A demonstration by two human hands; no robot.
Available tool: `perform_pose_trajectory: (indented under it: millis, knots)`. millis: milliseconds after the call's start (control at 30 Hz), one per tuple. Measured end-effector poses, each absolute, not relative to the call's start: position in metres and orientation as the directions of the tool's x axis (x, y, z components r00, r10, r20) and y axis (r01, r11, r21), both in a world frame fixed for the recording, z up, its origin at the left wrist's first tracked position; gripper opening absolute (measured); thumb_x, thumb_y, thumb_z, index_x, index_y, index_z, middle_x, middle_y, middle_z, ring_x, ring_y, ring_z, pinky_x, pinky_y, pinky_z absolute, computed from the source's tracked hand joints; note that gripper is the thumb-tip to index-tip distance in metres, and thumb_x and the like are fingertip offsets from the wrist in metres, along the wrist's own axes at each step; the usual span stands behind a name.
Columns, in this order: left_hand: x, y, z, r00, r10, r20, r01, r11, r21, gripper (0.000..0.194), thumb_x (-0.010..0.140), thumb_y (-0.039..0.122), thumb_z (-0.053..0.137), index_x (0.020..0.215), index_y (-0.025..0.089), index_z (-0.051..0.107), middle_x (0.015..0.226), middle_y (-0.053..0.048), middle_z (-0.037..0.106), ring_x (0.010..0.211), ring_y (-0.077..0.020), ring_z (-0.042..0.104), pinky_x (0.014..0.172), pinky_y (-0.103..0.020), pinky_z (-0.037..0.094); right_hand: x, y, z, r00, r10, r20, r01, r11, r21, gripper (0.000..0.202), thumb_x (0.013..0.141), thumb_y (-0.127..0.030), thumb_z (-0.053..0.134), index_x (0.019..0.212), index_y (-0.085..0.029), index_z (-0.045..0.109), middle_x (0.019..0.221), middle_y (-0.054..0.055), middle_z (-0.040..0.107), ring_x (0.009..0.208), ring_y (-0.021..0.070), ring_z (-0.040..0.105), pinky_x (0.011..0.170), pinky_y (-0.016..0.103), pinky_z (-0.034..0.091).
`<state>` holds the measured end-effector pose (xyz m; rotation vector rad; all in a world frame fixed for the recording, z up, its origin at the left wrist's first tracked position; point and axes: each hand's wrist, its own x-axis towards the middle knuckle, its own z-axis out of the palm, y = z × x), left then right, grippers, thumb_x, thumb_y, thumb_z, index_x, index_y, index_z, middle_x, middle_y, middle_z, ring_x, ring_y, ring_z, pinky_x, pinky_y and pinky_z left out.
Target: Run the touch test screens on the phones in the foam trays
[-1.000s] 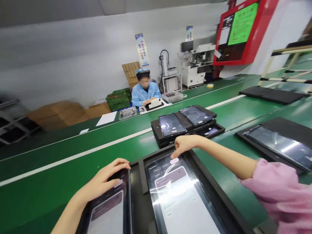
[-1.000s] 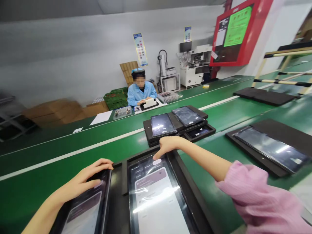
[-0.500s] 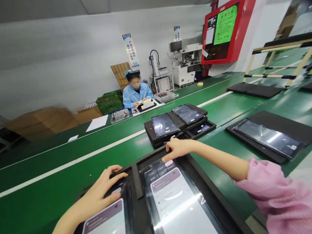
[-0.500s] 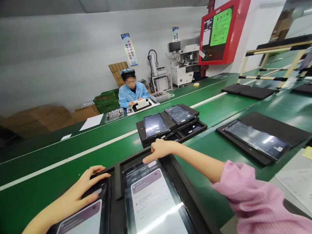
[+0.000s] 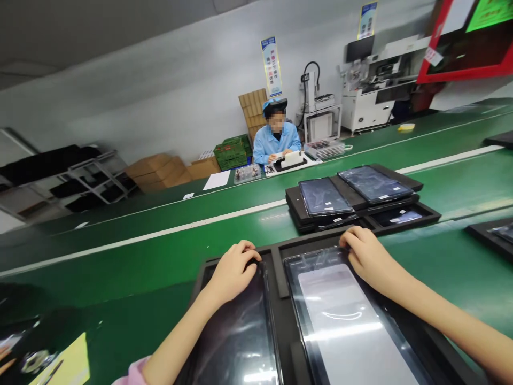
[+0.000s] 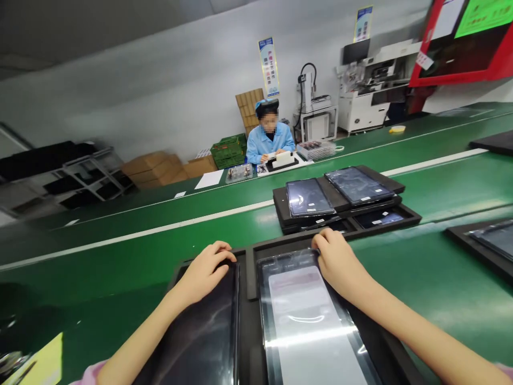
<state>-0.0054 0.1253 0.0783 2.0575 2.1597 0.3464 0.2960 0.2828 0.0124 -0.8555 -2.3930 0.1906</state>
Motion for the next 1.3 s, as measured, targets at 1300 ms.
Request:
perform_pose_trajectory:
  millis: [1300]
  knots:
    - [0.034, 0.130, 0.068, -0.240, 0.971, 0.004, 0.968, 0.239, 0.077, 0.027, 0.072, 0.030, 0.064, 0.093, 0.021, 0.048, 0.109, -0.011, 0.056, 0.106, -0.0331, 0.052, 0.101, -0.053, 0.038, 0.343, 0.257, -0.010, -0.529, 0.700, 0.480, 0.730, 0.663, -0.162, 0.035, 0.082, -0.016, 0.038, 0.087, -0.025, 0.072, 0.126, 0.014, 0.053, 0.109, 0.0384, 0.053, 0.073, 0.052, 0.051]
